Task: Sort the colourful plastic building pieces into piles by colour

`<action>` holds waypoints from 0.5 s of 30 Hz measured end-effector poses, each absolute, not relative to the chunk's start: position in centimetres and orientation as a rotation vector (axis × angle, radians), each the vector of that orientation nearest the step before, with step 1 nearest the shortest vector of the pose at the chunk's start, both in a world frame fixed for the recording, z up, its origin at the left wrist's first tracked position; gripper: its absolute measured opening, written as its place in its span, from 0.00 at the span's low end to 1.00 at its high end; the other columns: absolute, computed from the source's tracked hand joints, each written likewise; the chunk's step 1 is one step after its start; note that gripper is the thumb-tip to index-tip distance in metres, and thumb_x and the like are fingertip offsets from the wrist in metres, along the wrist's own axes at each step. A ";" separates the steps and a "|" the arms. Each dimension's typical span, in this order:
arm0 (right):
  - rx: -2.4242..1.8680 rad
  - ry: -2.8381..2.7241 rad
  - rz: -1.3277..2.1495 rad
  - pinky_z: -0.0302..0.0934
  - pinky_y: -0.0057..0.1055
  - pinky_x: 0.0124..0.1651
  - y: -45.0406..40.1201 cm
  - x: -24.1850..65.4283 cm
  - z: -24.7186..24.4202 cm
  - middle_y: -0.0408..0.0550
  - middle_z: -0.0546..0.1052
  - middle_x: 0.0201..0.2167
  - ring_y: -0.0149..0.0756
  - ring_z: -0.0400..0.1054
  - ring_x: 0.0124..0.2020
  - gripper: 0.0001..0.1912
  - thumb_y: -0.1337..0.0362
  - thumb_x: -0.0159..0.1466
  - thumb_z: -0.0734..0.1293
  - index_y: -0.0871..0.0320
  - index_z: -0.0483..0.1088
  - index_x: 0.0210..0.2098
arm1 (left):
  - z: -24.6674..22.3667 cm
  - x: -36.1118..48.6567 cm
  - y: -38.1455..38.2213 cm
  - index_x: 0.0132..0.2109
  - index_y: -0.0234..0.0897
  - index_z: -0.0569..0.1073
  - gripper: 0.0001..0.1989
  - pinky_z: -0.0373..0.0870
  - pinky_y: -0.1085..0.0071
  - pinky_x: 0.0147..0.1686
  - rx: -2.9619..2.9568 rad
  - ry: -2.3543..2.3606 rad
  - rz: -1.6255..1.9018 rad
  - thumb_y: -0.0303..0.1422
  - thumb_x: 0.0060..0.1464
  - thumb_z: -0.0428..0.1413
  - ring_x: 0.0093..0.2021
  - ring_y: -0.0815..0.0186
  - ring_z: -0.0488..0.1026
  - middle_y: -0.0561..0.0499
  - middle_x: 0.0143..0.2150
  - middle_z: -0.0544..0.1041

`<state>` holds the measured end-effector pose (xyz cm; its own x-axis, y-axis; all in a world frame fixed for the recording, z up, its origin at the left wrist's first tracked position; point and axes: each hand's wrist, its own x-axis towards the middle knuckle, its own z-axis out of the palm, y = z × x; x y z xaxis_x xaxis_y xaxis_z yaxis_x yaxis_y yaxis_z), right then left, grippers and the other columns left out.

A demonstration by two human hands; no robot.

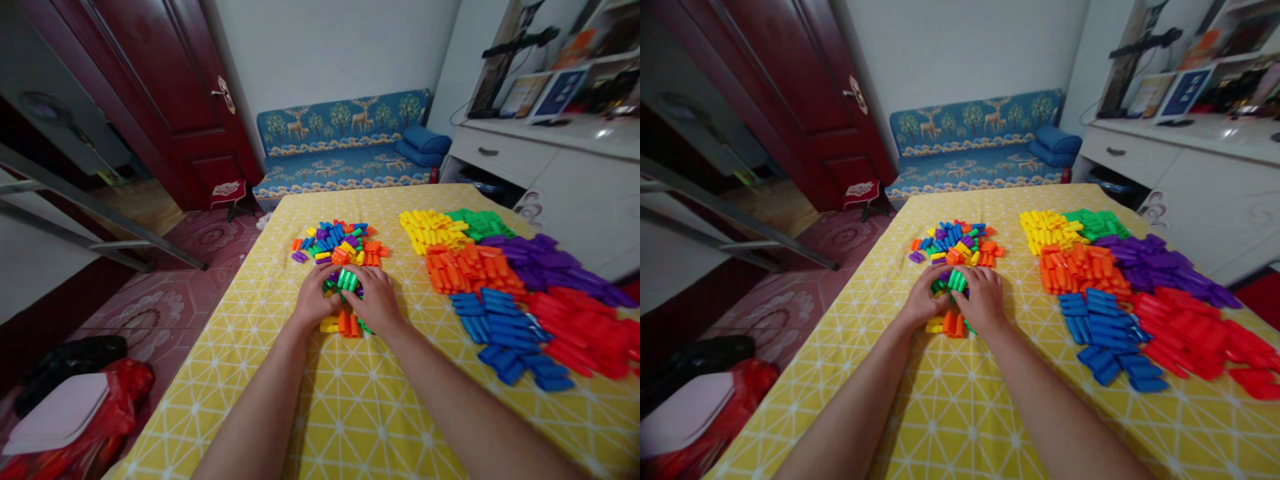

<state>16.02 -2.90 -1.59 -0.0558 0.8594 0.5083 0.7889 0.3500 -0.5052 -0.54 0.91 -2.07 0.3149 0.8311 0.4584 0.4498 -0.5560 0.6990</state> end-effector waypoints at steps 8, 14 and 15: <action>-1.424 -1.806 0.152 0.58 0.51 0.56 -3.0 16.1 -1.2 0.52 0.77 0.48 0.50 0.66 0.51 0.23 0.58 0.60 0.70 0.52 0.70 0.54 | -2.4 -0.7 1.0 0.47 0.35 0.78 0.21 0.74 0.64 0.45 1.937 1.399 1.216 0.21 0.43 0.56 0.42 0.60 0.77 0.46 0.44 0.80; -1.324 -1.712 0.083 0.60 0.49 0.57 -3.8 16.0 -0.7 0.52 0.75 0.49 0.48 0.66 0.52 0.19 0.59 0.60 0.69 0.52 0.71 0.51 | -2.7 -0.5 1.2 0.46 0.34 0.78 0.13 0.74 0.68 0.38 1.832 1.466 1.263 0.31 0.51 0.59 0.35 0.64 0.77 0.47 0.39 0.81; -1.316 -1.691 0.051 0.60 0.48 0.56 -3.8 16.4 -0.3 0.52 0.75 0.49 0.48 0.66 0.52 0.19 0.58 0.61 0.69 0.52 0.71 0.51 | -2.7 -0.5 1.1 0.47 0.35 0.77 0.14 0.74 0.68 0.38 1.848 1.459 1.255 0.31 0.51 0.59 0.35 0.64 0.77 0.46 0.40 0.81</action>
